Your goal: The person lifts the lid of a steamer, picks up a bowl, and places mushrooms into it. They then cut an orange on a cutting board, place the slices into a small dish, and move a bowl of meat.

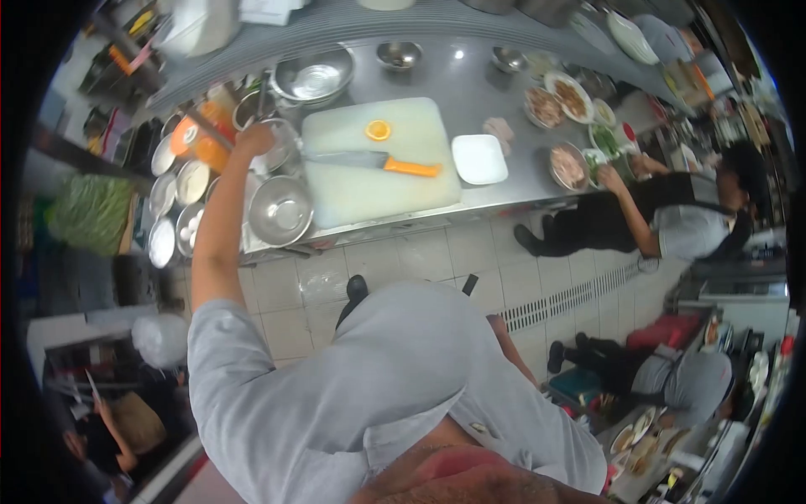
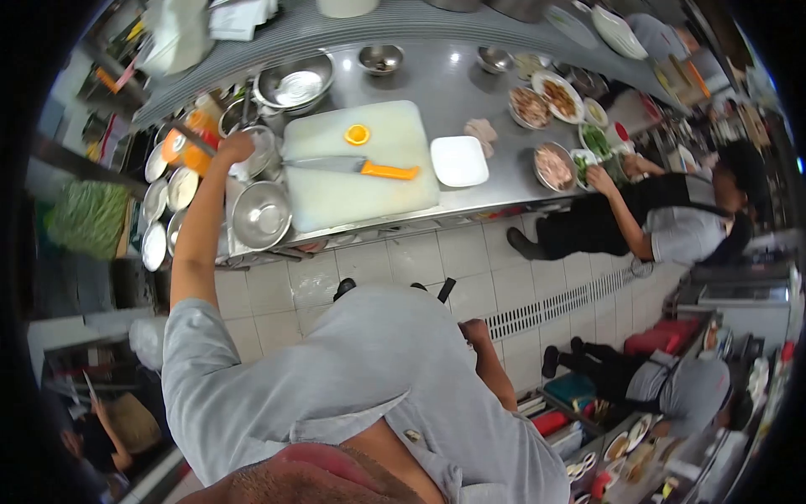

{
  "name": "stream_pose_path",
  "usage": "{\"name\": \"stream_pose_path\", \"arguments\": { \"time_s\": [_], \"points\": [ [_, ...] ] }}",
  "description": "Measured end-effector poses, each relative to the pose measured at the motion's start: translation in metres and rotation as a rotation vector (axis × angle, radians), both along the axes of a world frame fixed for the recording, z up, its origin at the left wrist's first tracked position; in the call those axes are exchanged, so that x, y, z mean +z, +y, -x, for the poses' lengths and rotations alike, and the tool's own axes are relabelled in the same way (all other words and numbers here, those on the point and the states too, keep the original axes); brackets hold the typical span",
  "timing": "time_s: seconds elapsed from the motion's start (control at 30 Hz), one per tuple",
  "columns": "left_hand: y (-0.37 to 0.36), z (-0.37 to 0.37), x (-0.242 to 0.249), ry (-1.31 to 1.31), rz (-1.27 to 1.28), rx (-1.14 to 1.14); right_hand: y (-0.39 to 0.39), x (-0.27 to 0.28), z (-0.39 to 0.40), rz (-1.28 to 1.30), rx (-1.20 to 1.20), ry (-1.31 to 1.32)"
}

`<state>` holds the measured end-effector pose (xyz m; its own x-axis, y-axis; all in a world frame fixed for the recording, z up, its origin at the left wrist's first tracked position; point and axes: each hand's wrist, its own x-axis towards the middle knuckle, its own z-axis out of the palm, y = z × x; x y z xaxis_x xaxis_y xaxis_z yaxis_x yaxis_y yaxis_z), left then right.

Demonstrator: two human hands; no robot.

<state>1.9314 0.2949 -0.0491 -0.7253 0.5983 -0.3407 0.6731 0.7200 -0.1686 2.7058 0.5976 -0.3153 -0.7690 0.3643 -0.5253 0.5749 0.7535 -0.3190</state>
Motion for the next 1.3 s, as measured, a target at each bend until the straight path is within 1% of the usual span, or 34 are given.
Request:
{"name": "stream_pose_path", "arguments": {
  "time_s": [0.03,0.1,0.13,0.17,0.2,0.27,0.3,0.33,0.37,0.43,0.47,0.5,0.57,0.63,0.67,0.7,0.73,0.77,0.8,0.83,0.9,0.93,1.03,1.13,1.17,1.23,1.27,1.3],
  "points": [
    [0.001,0.011,-0.007,-0.136,0.126,-0.127,-0.008,0.013,0.002,0.120,-0.211,-0.044],
    [-0.010,0.024,-0.027,-0.238,-0.221,-0.003,-0.022,0.030,0.003,0.231,-0.404,-0.032],
    [-0.010,0.024,-0.032,-0.291,-0.331,0.060,-0.028,0.037,0.001,0.281,-0.502,-0.021],
    [-0.010,0.024,-0.037,-0.343,-0.443,0.118,-0.034,0.032,-0.003,0.286,-0.551,-0.015],
    [-0.011,0.024,-0.043,-0.392,-0.491,0.176,-0.037,0.030,-0.005,0.286,-0.557,-0.038],
    [-0.011,0.037,-0.054,-0.434,-0.460,0.233,-0.043,0.026,-0.009,0.286,-0.569,-0.083],
    [-0.018,0.054,-0.078,-0.428,-0.383,0.232,-0.045,0.025,-0.009,0.255,-0.510,-0.113],
    [-0.018,0.065,-0.089,-0.421,-0.309,0.232,-0.043,0.023,-0.011,0.236,-0.478,-0.133],
    [-0.020,0.063,-0.085,-0.383,-0.315,0.218,-0.043,0.018,-0.014,0.225,-0.464,-0.127],
    [-0.026,0.078,-0.082,-0.317,-0.141,0.021,-0.043,0.008,-0.023,0.217,-0.483,-0.057],
    [-0.022,0.060,-0.055,-0.173,-0.094,0.014,-0.041,0.001,-0.027,0.223,-0.507,0.001],
    [-0.015,0.029,-0.015,-0.026,-0.046,0.008,-0.039,-0.006,-0.030,0.227,-0.527,0.056],
    [-0.004,-0.023,0.052,0.117,-0.120,-0.058,-0.035,-0.017,-0.032,0.221,-0.511,0.101],
    [0.008,-0.085,0.120,0.012,-0.614,-0.278,-0.024,-0.021,-0.030,0.147,-0.252,-0.013],
    [0.018,-0.138,0.175,-0.072,-0.733,-0.324,-0.016,-0.017,-0.023,0.081,-0.108,-0.100],
    [0.023,-0.192,0.228,-0.058,-0.855,-0.445,-0.010,-0.014,-0.018,0.016,0.037,-0.189],
    [0.020,-0.233,0.267,0.036,-0.901,-0.579,-0.005,-0.022,-0.014,0.063,-0.077,-0.223],
    [0.019,-0.267,0.305,0.061,-0.944,-0.699,0.002,-0.036,-0.009,0.108,-0.185,-0.261],
    [0.014,-0.302,0.339,0.079,-0.972,-0.740,0.012,-0.042,-0.002,0.149,-0.287,-0.300],
    [0.018,-0.327,0.353,0.058,-1.132,-0.836,0.015,-0.018,0.016,0.189,-0.397,-0.363],
    [0.016,-0.362,0.375,0.105,-1.190,-1.001,0.036,-0.017,0.037,0.231,-0.355,-0.243],
    [0.018,-0.376,0.380,0.129,-1.195,-1.073,0.040,-0.023,0.042,0.261,-0.336,-0.189],
    [0.025,-0.398,0.389,0.183,-1.167,-1.180,0.056,-0.039,0.059,0.243,-0.218,0.044],
    [0.032,-0.410,0.393,0.216,-1.116,-1.227,0.042,-0.001,0.089,0.293,-0.387,0.001],
    [0.037,-0.410,0.394,0.215,-1.088,-1.237,0.037,0.002,0.093,0.328,-0.449,-0.050],
    [0.050,-0.409,0.392,0.205,-1.018,-1.256,0.054,-0.143,0.045,0.254,-0.133,0.377],
    [0.061,-0.408,0.387,0.181,-0.961,-1.266,0.061,-0.206,0.024,0.181,0.026,0.574],
    [0.072,-0.406,0.380,0.134,-0.898,-1.263,0.059,-0.195,0.019,0.207,-0.013,0.483]
  ]
}}
